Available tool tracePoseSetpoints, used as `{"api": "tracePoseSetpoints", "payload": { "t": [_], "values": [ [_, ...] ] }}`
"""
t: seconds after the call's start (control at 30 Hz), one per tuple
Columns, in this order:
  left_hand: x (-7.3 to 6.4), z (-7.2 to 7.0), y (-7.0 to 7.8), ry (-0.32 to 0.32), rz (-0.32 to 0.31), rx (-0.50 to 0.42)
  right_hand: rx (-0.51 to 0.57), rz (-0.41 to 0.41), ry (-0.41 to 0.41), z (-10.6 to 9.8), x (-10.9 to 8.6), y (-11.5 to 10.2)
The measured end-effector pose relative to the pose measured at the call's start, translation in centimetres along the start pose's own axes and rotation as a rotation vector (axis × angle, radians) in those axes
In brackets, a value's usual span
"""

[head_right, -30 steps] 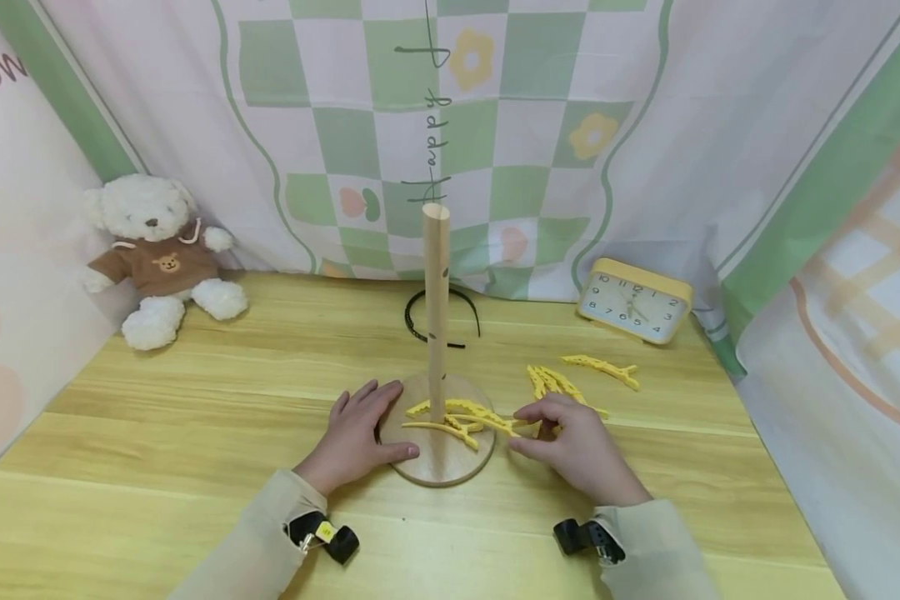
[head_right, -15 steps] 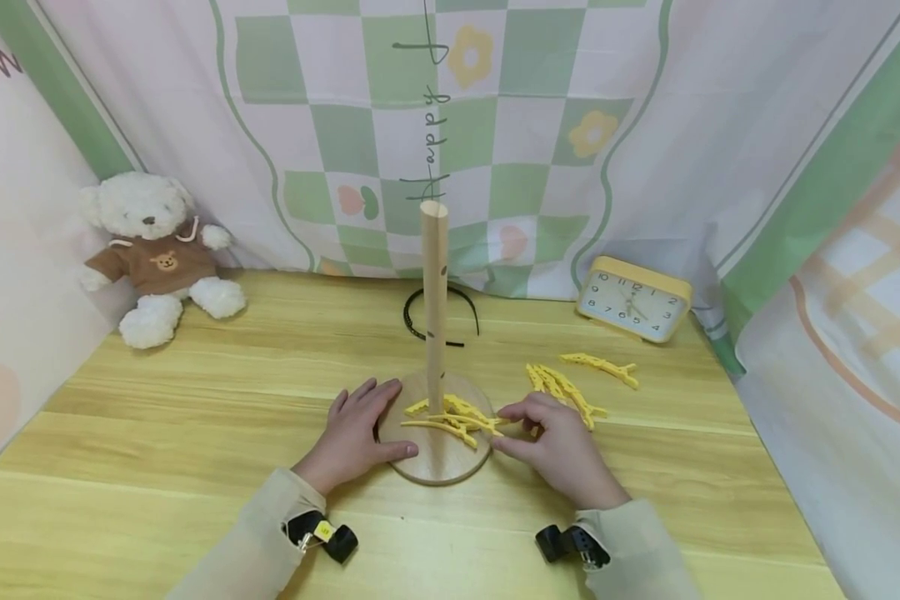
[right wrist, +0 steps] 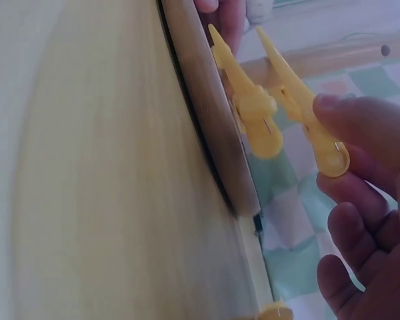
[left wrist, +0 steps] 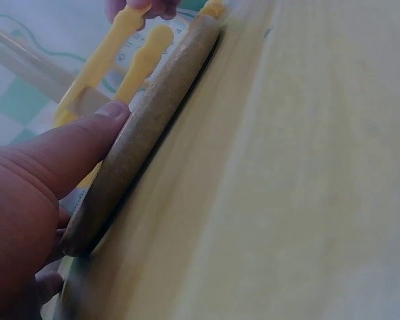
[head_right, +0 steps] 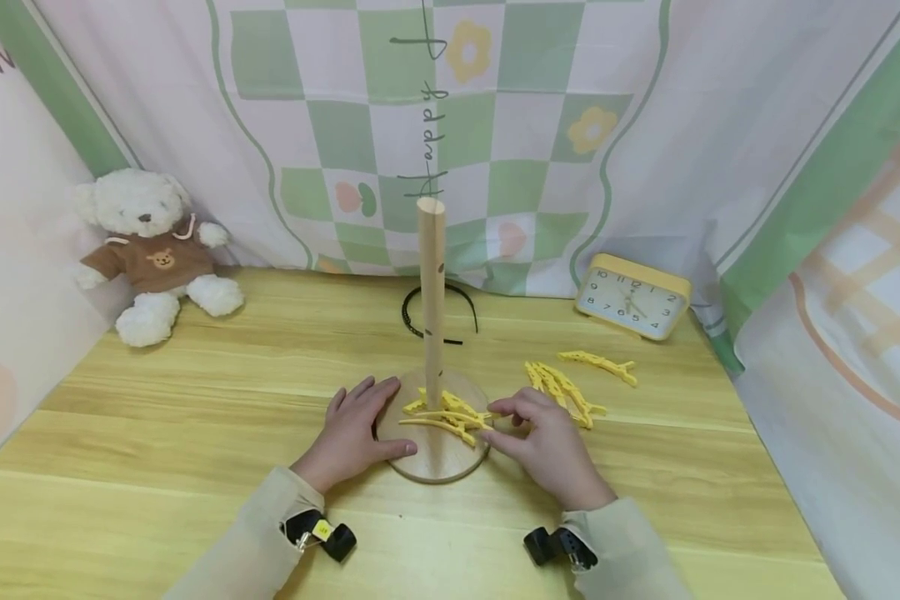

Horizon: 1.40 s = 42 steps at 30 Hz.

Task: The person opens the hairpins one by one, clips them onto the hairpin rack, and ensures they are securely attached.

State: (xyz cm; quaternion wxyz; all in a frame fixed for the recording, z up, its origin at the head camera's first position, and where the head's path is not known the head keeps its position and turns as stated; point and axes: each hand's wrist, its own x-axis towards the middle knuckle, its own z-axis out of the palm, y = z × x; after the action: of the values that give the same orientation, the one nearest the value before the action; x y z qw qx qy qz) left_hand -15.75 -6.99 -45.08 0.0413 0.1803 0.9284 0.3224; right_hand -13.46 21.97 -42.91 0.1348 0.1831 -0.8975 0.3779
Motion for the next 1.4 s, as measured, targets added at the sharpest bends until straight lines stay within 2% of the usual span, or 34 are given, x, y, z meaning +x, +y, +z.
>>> {"api": "tracePoseSetpoints", "payload": {
  "t": [0.23, 0.53, 1.0, 1.17, 1.4],
  "values": [
    [0.0, 0.0, 0.0, 0.005, 0.003, -0.003, -0.014, 0.021, -0.026, 0.6, 0.3, -0.6],
    [0.0, 0.1, -0.2, 0.01, 0.01, 0.022, 0.007, 0.0, -0.016, 1.6, 0.5, -1.0],
    [0.1, 0.1, -0.2, 0.001, 0.0, 0.013, 0.064, 0.016, -0.001, 1.9, 0.2, -0.5],
    [0.0, 0.0, -0.1, -0.001, -0.004, 0.002, 0.076, 0.026, 0.037, 1.4, 0.1, -0.1],
    [0.1, 0.0, -0.2, 0.001, 0.001, 0.002, 0.027, 0.029, 0.152, -0.5, 0.2, 1.6]
  ]
}}
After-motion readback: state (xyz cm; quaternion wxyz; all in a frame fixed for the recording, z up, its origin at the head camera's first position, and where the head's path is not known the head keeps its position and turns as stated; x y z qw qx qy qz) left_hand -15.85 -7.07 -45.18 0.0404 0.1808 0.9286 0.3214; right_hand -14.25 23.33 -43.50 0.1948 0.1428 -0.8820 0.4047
